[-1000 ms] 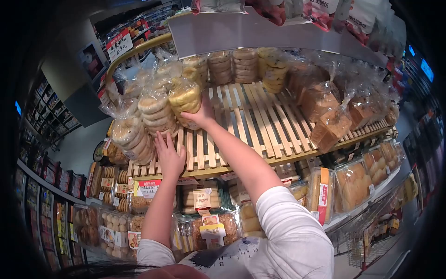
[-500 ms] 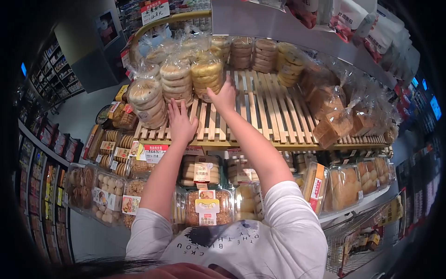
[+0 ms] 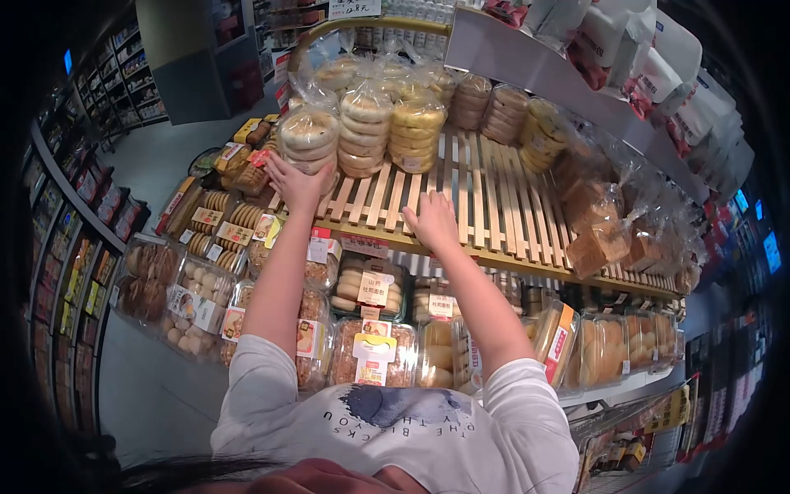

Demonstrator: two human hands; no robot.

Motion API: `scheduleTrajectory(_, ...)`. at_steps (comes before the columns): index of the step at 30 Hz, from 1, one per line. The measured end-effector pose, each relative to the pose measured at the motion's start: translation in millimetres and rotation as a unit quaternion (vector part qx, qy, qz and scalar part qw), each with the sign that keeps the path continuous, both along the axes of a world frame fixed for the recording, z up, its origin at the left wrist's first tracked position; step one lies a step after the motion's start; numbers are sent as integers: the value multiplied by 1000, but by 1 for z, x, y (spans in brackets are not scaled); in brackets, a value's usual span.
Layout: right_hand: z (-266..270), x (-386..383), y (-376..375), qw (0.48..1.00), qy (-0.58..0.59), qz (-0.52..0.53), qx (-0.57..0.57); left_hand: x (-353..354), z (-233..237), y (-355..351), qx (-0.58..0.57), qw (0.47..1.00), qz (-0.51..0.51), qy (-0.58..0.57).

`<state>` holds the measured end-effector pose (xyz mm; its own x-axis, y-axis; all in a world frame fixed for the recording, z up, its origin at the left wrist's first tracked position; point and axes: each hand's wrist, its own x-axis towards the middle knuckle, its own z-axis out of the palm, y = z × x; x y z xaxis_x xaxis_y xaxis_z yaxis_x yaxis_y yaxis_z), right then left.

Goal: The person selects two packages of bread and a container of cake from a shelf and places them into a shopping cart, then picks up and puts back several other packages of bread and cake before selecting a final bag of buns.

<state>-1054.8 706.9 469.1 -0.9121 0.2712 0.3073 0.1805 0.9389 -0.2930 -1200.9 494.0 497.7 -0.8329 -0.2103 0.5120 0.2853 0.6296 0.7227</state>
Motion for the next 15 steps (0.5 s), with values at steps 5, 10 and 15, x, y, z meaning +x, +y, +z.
scheduleTrajectory(5, -3, 0, -3, 999, 29, -24, 26, -12, 0, -6, 99, 990, -102, -22)
scheduleTrajectory(10, -4, -2, -2, 997, 59, -22, 39, -24, -6, -13, 187, 970, -146, 46)
scheduleTrajectory(15, 1, 2, -6, 997, 63, -23, 46, -40, -18, -23, 249, 943, -169, 141)
